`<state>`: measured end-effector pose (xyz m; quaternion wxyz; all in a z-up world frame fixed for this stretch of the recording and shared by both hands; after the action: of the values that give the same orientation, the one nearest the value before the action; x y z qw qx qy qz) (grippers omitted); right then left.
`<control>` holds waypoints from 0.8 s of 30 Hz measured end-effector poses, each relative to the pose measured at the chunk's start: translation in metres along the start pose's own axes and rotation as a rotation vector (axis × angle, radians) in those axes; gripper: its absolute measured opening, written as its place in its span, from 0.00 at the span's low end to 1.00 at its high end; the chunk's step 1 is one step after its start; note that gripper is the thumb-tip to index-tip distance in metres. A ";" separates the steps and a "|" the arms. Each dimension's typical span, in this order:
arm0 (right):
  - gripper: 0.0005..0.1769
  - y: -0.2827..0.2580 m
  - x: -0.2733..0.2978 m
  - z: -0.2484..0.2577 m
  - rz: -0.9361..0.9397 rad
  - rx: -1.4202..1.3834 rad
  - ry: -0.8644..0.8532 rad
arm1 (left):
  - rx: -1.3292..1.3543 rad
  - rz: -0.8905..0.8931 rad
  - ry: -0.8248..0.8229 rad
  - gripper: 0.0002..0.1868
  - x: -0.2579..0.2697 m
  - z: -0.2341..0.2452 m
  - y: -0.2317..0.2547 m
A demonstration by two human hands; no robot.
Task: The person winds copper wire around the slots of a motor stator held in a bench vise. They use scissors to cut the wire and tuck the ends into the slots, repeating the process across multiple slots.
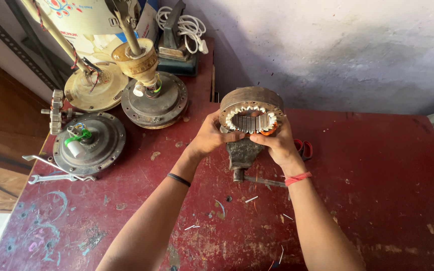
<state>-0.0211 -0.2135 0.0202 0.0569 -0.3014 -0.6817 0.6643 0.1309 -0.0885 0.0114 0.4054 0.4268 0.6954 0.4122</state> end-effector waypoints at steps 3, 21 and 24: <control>0.35 0.000 0.000 0.001 -0.017 0.014 0.017 | -0.052 0.027 -0.024 0.32 -0.003 0.004 -0.001; 0.45 0.011 0.028 -0.017 0.006 0.120 0.416 | -0.030 0.070 -0.070 0.30 -0.004 0.008 -0.009; 0.42 0.006 0.029 -0.017 0.022 0.109 0.376 | -0.086 0.096 -0.072 0.29 -0.006 0.011 -0.011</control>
<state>-0.0349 -0.1850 0.0068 0.1922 -0.4239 -0.6188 0.6328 0.1404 -0.0953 -0.0014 0.4280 0.4564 0.6408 0.4448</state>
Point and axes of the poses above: each hand's wrist, its own x-axis away from the middle knuckle, its own z-axis out of the back of the hand, y = z × x, the point moved 3 cm from there along -x, towards the middle knuckle, and after that the axes turned 6 degrees about x, right-handed, at the moved point
